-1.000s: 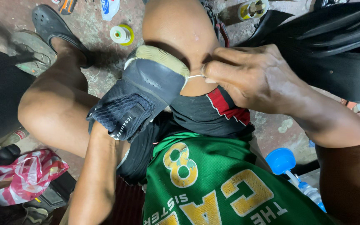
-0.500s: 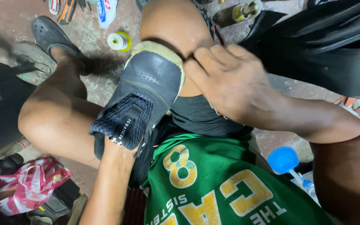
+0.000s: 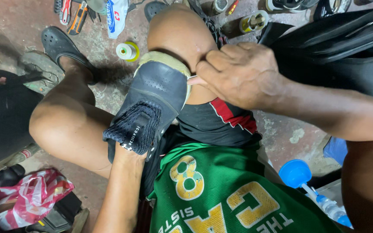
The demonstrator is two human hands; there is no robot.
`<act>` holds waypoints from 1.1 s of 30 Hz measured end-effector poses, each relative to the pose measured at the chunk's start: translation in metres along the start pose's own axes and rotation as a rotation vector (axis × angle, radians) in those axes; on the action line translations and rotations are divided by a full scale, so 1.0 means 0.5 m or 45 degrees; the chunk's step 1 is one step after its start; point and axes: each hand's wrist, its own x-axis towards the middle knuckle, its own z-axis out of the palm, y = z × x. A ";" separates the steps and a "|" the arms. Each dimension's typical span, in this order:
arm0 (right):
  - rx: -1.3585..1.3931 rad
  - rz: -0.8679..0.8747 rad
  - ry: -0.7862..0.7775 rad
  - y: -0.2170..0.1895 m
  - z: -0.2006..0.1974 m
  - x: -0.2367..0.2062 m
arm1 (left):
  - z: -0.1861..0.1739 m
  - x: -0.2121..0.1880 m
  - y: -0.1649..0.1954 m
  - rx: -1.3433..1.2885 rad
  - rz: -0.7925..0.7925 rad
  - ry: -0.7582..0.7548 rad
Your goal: The person sews the sole of a black shoe using a needle and thread. They repeatedly push the needle through the sole and pull the thread tight to secure the stitching.
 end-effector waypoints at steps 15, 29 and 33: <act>0.067 0.134 -0.063 0.098 0.029 -0.064 | -0.023 -0.157 0.038 0.343 0.300 0.078; 0.470 0.253 -0.101 0.048 0.022 -0.063 | 0.257 -0.239 0.056 2.022 1.934 0.052; 0.487 0.236 -0.098 0.047 0.018 -0.060 | 0.283 -0.183 0.060 2.024 1.869 -0.083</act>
